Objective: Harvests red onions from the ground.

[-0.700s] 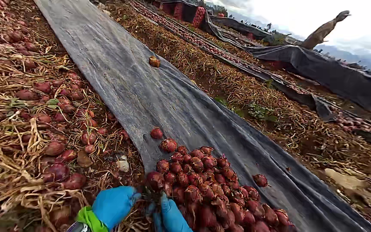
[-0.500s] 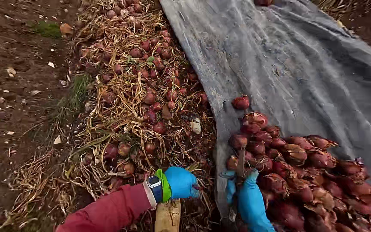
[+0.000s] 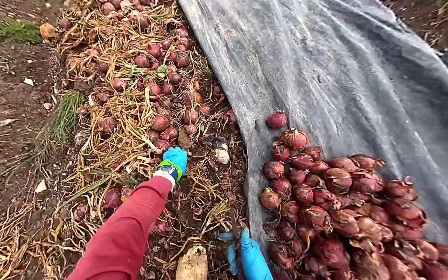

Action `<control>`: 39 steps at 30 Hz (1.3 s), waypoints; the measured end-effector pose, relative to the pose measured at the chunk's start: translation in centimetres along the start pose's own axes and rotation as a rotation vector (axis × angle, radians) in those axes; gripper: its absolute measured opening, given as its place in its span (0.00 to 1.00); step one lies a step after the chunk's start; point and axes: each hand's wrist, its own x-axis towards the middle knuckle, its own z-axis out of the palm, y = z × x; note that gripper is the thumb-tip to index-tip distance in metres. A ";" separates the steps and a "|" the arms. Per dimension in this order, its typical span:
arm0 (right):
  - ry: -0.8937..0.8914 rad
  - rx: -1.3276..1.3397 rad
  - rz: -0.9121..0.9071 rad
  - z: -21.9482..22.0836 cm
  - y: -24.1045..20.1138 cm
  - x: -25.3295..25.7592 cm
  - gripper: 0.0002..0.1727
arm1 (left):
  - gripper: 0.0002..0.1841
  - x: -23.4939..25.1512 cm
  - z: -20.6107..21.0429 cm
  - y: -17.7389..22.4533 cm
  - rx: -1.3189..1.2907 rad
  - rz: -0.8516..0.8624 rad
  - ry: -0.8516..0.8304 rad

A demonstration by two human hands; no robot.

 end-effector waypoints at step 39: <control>-0.245 -0.398 -0.095 -0.7 -4.1 1.1 0.54 | 0.20 -21.8 -6.1 2.2 -0.418 0.485 -0.286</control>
